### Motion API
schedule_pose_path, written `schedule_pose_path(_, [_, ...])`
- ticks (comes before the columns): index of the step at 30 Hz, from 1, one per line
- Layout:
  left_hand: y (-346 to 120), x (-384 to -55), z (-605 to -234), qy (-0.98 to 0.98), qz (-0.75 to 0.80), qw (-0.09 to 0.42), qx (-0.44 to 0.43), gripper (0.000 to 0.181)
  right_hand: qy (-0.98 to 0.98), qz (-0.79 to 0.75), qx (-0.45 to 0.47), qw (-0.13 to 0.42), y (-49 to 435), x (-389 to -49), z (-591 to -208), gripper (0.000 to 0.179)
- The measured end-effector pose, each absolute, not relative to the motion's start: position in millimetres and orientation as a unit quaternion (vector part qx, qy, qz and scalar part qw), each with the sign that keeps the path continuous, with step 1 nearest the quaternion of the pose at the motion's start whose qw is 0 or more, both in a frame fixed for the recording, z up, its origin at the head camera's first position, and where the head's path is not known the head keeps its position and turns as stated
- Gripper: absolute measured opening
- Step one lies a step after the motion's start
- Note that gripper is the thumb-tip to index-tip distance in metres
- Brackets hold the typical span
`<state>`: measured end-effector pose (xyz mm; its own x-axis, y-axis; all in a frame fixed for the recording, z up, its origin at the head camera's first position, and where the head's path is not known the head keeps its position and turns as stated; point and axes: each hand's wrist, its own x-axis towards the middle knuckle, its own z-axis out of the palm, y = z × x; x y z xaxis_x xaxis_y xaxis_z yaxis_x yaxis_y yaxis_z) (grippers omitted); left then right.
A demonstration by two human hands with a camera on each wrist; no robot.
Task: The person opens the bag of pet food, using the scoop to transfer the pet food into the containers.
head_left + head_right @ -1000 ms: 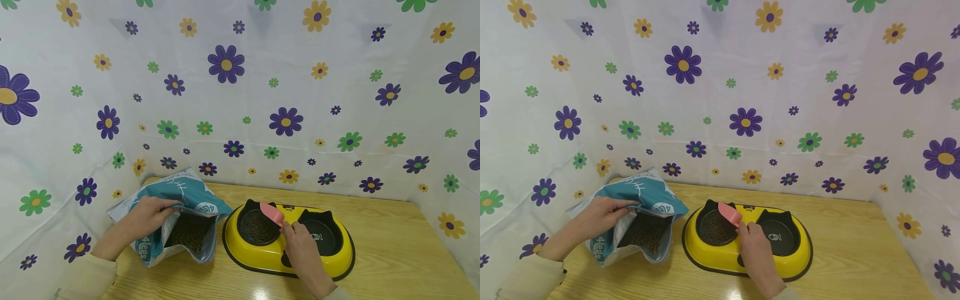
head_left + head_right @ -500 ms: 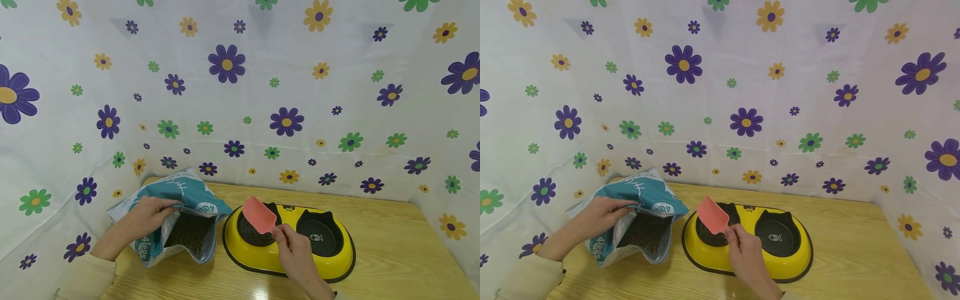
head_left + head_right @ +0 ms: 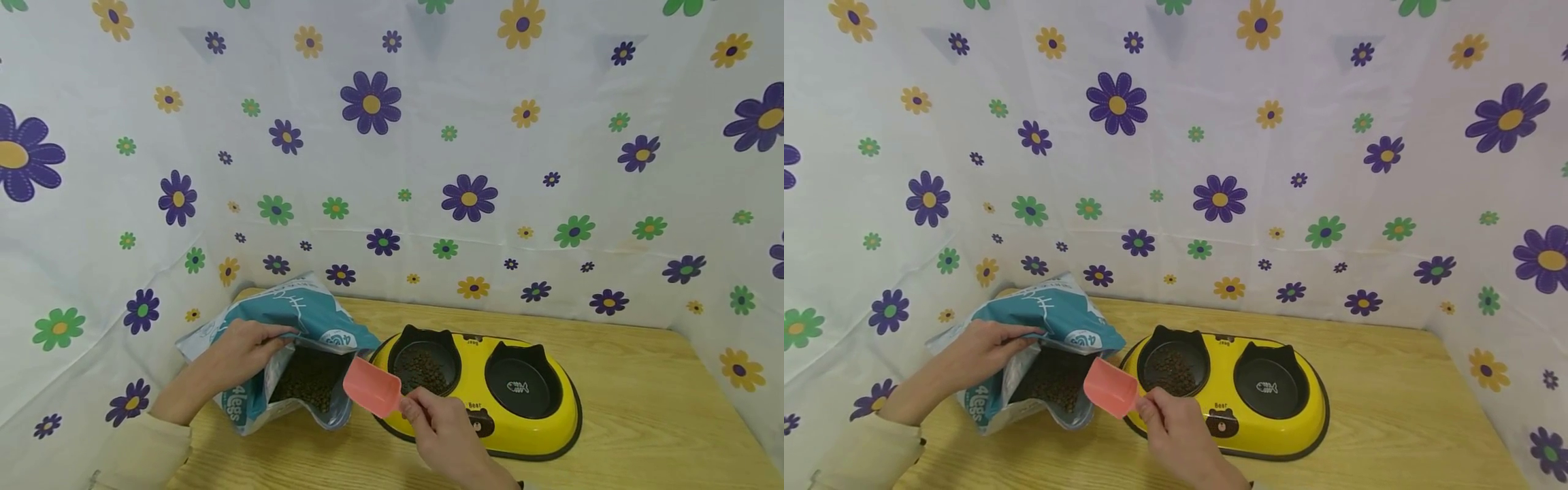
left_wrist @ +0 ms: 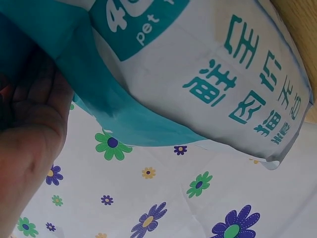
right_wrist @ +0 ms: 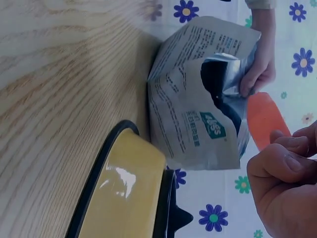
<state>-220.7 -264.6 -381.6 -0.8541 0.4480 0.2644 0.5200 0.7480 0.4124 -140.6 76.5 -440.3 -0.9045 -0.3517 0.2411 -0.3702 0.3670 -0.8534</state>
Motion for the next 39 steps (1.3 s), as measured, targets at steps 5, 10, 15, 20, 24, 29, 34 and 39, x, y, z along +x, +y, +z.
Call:
schedule_pose_path(5, [-264, -220, -381, -0.933, -0.243, 0.073, -0.257, 0.025, -0.828, 0.508, 0.237, -0.014, 66, -140, -440, 0.027])
schedule_pose_path(10, [-264, -221, -382, -0.931, -0.245, 0.071, -0.260, 0.025, -0.839, 0.485, 0.247, -0.021, 53, -141, -437, 0.031])
schedule_pose_path(15, [-264, -222, -382, -0.930, -0.244, 0.074, -0.264, 0.024, -0.865, 0.436, 0.249, -0.015, 38, -148, -428, 0.037])
schedule_pose_path(20, [-264, -222, -382, -0.932, -0.244, 0.073, -0.258, 0.024, -0.894, 0.371, 0.250, -0.006, 23, -153, -419, 0.039])
schedule_pose_path(24, [-265, -221, -382, -0.933, -0.244, 0.070, -0.254, 0.025, -0.914, 0.319, 0.251, -0.006, 13, -156, -414, 0.039])
schedule_pose_path(29, [-265, -222, -382, -0.929, -0.249, 0.073, -0.263, 0.025, -0.939, 0.234, 0.250, 0.009, 1, -158, -404, 0.037])
schedule_pose_path(34, [-266, -222, -382, -0.930, -0.247, 0.077, -0.260, 0.025, -0.948, 0.188, 0.258, -0.002, -13, -165, -398, 0.022])
schedule_pose_path(39, [-267, -220, -380, -0.930, -0.251, 0.069, -0.259, 0.026, -0.948, 0.183, 0.261, -0.008, -23, -172, -398, 0.022])
